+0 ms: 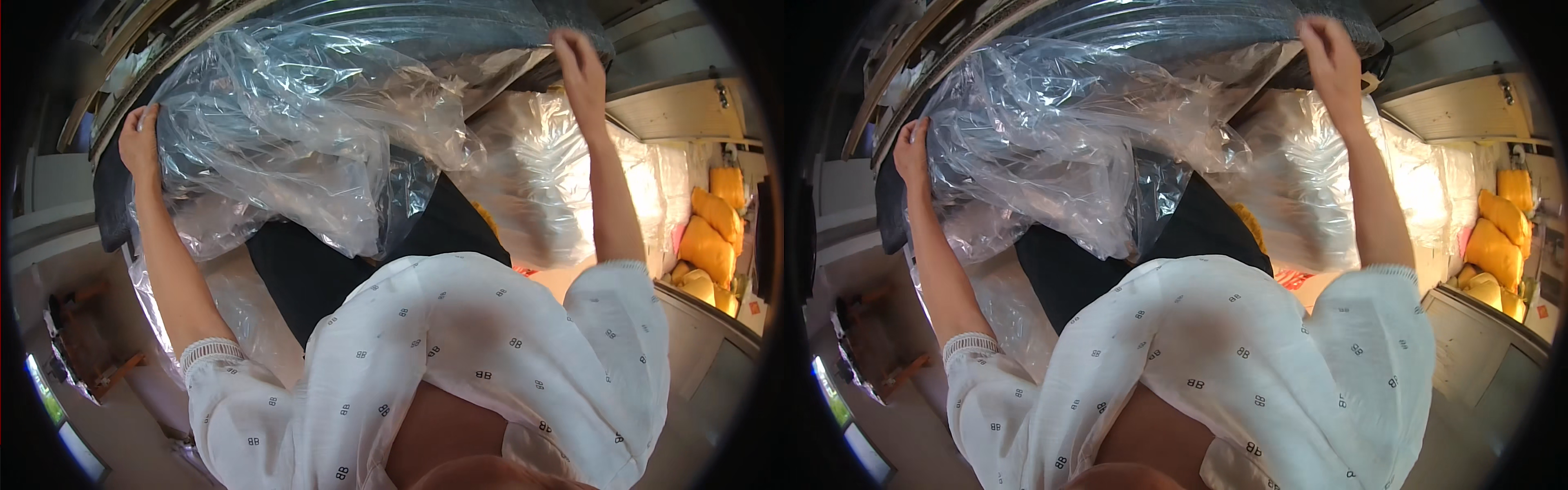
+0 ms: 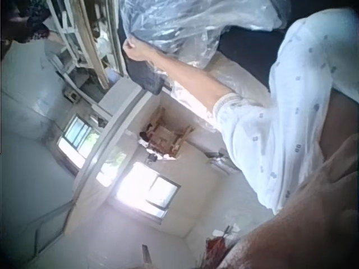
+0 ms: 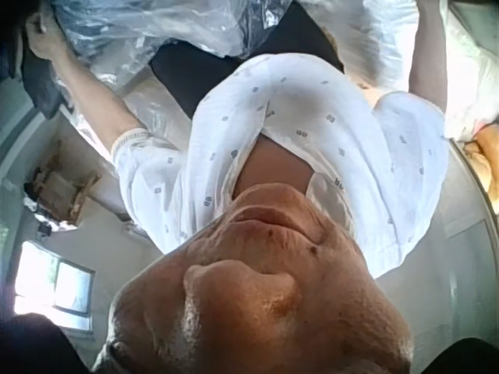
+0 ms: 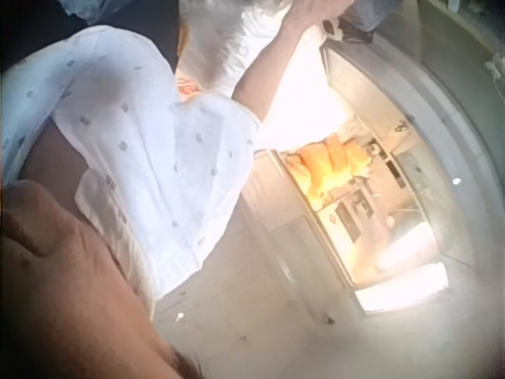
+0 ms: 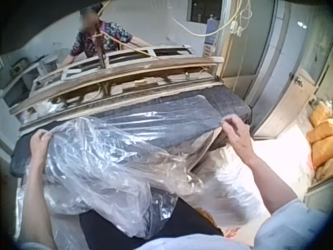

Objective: Wrapping a large curved object in plastic sheeting.

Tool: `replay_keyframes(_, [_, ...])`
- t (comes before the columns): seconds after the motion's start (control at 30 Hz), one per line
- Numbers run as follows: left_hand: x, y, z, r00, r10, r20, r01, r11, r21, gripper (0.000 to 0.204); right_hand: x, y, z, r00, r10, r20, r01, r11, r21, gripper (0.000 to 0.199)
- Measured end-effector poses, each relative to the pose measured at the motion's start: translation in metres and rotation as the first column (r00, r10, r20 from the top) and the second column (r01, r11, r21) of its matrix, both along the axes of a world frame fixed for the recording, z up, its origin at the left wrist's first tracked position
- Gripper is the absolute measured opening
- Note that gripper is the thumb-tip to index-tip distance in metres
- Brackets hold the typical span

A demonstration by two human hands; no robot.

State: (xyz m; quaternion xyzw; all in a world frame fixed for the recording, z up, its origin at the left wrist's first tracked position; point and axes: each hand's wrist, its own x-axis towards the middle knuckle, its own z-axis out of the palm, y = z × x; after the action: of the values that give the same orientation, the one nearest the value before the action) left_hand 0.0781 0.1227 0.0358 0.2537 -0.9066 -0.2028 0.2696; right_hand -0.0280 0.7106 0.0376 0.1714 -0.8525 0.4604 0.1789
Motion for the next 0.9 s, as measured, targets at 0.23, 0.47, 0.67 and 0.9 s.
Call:
replay_keyframes(0.23, [-0.006,-0.014,-0.006,1.0,0.0,-0.026,-0.001,1.0,-0.029,0.04,0.132,-0.041,-0.06,0.534,0.328,0.779,-0.303,0.935,-0.186,0.037])
replay_keyframes(0.47, [-0.008,0.004,-0.005,0.994,-0.112,-0.018,0.11,0.99,-0.084,0.037,0.082,-0.079,-0.025,0.525,0.703,0.479,0.175,0.462,-0.869,0.021])
replay_keyframes(0.67, [0.011,0.022,0.004,0.964,-0.234,-0.127,0.244,0.967,0.075,0.023,-0.016,0.009,0.077,0.387,0.919,-0.073,-0.415,0.103,-0.904,0.014])
replay_keyframes(0.9, [0.007,0.03,0.006,0.923,-0.375,-0.089,0.386,0.901,0.199,0.016,-0.027,0.049,-0.018,0.927,-0.283,0.248,0.299,0.954,-0.03,0.021])
